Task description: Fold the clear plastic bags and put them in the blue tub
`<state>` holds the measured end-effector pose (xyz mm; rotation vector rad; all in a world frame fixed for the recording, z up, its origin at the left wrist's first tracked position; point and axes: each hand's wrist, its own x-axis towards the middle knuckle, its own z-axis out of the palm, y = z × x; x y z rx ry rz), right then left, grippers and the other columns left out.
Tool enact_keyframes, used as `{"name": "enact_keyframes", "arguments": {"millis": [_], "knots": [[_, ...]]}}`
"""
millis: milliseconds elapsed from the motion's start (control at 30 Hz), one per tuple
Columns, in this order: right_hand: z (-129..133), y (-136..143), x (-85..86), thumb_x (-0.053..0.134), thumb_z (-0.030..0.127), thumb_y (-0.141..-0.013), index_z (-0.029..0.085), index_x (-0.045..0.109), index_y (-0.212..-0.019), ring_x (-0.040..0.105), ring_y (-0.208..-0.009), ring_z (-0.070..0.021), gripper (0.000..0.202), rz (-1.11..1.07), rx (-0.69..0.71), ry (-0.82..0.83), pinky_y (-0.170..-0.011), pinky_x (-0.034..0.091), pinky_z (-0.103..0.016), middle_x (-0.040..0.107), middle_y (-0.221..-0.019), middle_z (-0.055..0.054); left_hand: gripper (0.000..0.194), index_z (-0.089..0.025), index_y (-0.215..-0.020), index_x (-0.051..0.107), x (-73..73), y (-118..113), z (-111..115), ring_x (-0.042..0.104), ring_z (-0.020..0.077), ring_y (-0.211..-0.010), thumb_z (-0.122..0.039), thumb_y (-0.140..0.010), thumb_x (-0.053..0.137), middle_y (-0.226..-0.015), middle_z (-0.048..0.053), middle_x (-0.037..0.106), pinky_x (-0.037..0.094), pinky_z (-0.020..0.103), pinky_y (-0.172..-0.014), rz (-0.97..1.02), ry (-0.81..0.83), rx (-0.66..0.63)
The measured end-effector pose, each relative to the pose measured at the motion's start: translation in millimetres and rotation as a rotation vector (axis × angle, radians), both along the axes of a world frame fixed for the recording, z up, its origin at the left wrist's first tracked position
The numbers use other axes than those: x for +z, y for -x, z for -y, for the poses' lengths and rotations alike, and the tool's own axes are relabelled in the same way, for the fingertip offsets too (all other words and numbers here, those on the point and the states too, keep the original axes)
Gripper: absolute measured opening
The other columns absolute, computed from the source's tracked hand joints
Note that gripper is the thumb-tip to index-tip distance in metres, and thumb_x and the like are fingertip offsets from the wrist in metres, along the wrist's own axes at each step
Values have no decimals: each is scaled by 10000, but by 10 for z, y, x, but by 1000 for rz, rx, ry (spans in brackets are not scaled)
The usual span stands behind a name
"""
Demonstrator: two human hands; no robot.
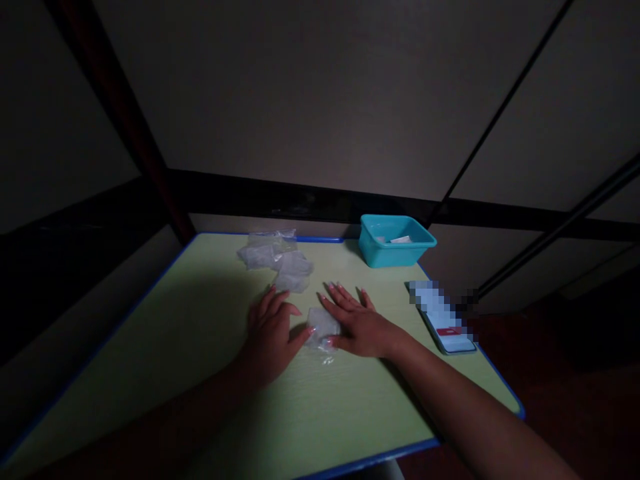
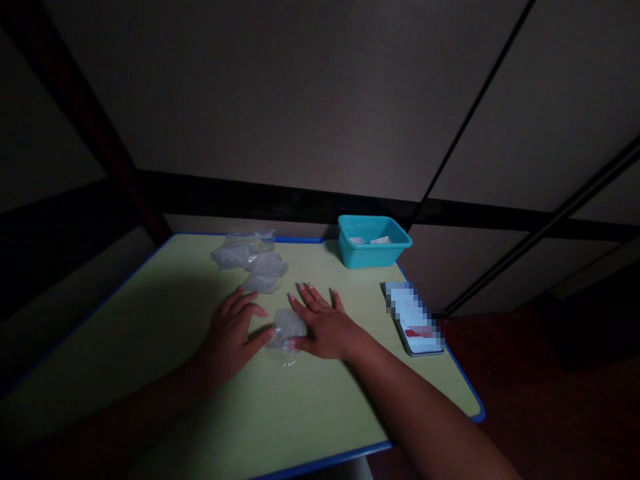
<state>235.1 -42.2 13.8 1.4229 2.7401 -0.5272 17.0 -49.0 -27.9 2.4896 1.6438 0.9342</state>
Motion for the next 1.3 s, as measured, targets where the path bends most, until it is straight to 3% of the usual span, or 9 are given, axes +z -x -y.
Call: {"name": "enact_keyframes", "arguments": {"millis": [500, 633, 733, 833, 900, 1067, 1300], "knots": [[126, 143, -29, 420, 587, -879, 119, 80, -1501, -38, -1433, -291, 849, -68, -54, -54, -1057, -55, -653, -46, -1548, -136, 207, -174, -771, 557, -29, -82, -38, 448, 389, -1199, -237, -673, 728, -1177, 185, 584, 375, 526, -974, -57, -20, 3], [95, 148, -23, 399, 484, -923, 159, 157, -1492, 31, -1435, -281, 698, -157, -75, -89, -1048, -18, -672, 65, -1561, -137, 261, -172, -806, 557, -39, -75, -26, 447, 392, -1198, -237, -638, 746, -1202, 192, 568, 374, 524, -974, -65, -41, -4], [10, 162, -29, 430, 352, -928, 212, 416, -1366, 180, -1402, -264, 459, -270, -168, -148, -1061, 98, -633, 301, -1506, -126, 283, -177, -820, 555, -40, -68, -30, 431, 399, -1217, -249, -628, 749, -1208, 189, 566, 364, 536, -978, -71, -36, -5], [-95, 182, -61, 578, 284, -844, 212, 575, -1129, 374, -1256, -251, 294, -324, -243, -192, -1040, 229, -543, 516, -1264, -115, 284, -188, -821, 550, -41, -55, -54, 424, 400, -1223, -272, -630, 742, -1203, 175, 568, 368, 540, -966, -74, -24, -23], [-152, 201, -89, 623, 281, -813, 213, 581, -1069, 410, -1187, -249, 267, -325, -269, -202, -1025, 228, -552, 533, -1168, -97, 270, -192, -818, 550, -52, -43, -75, 430, 400, -1215, -288, -641, 729, -1192, 169, 574, 375, 538, -953, -77, -27, -44], [-207, 277, -130, 588, 288, -850, 206, 573, -955, 385, -1207, -237, 134, -351, -228, -212, -1021, 119, -637, 505, -1188, -84, 245, -193, -830, 553, -94, -29, -107, 436, 402, -1207, -309, -672, 700, -1187, 164, 577, 378, 539, -938, -83, -57, -65], [-191, 281, -86, 662, 345, -802, 200, 570, -857, 395, -1196, -221, 181, -370, -180, -148, -1034, 124, -584, 517, -1139, -63, 268, -208, -841, 546, -59, -57, -96, 434, 392, -1215, -275, -645, 716, -1200, 149, 578, 373, 535, -947, -96, -23, -53]]}}
